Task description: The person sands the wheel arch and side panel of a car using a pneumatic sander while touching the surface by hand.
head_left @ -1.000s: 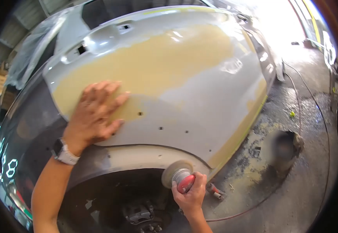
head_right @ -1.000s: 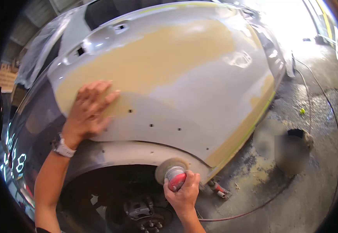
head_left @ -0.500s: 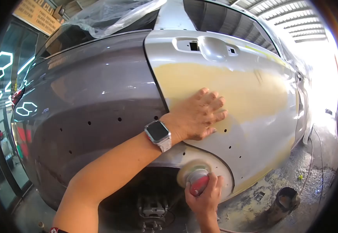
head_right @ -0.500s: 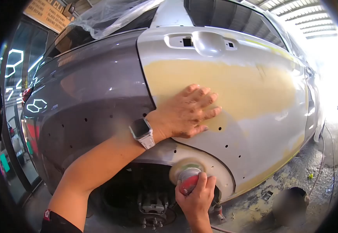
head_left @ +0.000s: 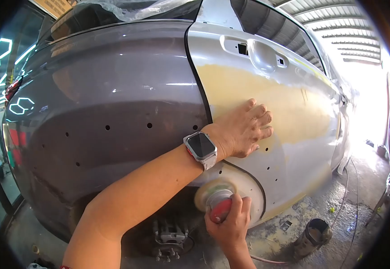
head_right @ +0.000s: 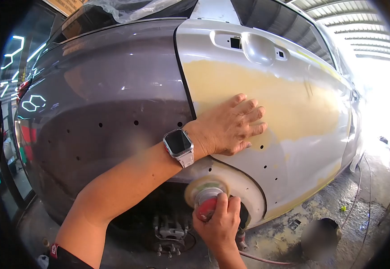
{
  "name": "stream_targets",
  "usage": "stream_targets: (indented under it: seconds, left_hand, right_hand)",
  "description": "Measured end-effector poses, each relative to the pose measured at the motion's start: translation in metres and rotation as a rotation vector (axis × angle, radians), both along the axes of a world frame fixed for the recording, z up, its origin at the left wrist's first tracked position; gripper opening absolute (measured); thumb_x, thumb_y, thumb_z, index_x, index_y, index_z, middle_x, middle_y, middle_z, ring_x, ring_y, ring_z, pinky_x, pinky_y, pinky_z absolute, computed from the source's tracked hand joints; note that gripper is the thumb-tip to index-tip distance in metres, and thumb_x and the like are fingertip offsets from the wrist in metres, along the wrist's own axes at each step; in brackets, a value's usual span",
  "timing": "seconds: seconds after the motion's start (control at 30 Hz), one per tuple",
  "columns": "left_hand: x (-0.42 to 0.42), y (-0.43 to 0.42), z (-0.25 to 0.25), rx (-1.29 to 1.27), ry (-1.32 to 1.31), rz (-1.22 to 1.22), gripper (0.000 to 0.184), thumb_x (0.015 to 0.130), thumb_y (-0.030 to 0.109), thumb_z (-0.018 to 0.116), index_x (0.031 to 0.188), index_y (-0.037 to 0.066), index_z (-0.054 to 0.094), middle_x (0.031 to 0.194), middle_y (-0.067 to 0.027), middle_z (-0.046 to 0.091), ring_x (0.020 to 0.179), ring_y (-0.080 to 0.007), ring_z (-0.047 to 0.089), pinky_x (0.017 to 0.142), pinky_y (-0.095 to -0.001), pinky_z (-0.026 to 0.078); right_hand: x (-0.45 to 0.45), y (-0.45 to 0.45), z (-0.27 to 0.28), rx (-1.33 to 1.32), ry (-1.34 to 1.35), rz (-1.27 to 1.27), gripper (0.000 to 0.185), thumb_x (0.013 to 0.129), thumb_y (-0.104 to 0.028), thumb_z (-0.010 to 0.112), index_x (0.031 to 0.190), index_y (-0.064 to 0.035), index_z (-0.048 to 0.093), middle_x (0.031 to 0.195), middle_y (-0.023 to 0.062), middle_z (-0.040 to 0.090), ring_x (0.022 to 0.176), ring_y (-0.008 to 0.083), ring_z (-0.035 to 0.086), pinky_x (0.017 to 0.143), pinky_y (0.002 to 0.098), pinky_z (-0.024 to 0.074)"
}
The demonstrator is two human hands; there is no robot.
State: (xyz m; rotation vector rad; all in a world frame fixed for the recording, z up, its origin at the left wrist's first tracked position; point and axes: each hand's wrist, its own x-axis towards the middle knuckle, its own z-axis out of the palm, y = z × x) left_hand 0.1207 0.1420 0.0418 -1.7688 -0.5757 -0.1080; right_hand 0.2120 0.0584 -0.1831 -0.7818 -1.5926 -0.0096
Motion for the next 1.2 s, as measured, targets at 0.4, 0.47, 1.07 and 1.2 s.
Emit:
stream_targets:
  seconds: [0.4,0.47,1.07,1.2]
  left_hand:
    - [0.001,0.003,-0.001,-0.036,-0.025,0.003,0.048,0.095,0.044,0.069,0.135,0.018,0.066,0.141,-0.0078,0.057,0.140,-0.0269,0.046,0.120,-0.0492,0.034]
    - [0.001,0.000,0.001,-0.068,-0.037,-0.008,0.048,0.095,0.043,0.070,0.135,0.017,0.066,0.141,-0.0081,0.057,0.140,-0.0273,0.046,0.120,-0.0494,0.033]
    - [0.009,-0.012,0.002,-0.042,-0.011,0.017,0.052,0.094,0.042,0.072,0.139,0.018,0.065,0.147,-0.0079,0.054,0.143,-0.0266,0.045,0.124,-0.0462,0.031]
    - [0.008,-0.010,0.001,-0.041,-0.012,-0.001,0.050,0.093,0.041,0.073,0.137,0.017,0.065,0.146,-0.0085,0.055,0.142,-0.0272,0.046,0.124,-0.0461,0.032]
  right_hand:
    - [0.043,0.048,-0.056,-0.127,0.281,-0.139,0.061,0.077,-0.018,0.088,0.121,0.0001,0.050,0.109,0.0199,0.052,0.098,0.0384,0.056,0.088,0.0465,0.0482]
    - [0.039,0.040,-0.047,-0.134,0.275,-0.114,0.062,0.076,-0.019,0.089,0.121,0.0003,0.051,0.108,0.0206,0.053,0.097,0.0392,0.056,0.088,0.0475,0.0482]
    - [0.047,0.063,-0.122,-0.234,0.516,-0.151,0.060,0.076,-0.021,0.091,0.116,-0.0001,0.052,0.105,0.0201,0.055,0.094,0.0372,0.059,0.084,0.0463,0.0511]
    - [0.057,0.063,-0.118,-0.264,0.524,-0.129,0.060,0.076,-0.020,0.091,0.116,0.0003,0.052,0.104,0.0195,0.054,0.092,0.0362,0.058,0.085,0.0458,0.0500]
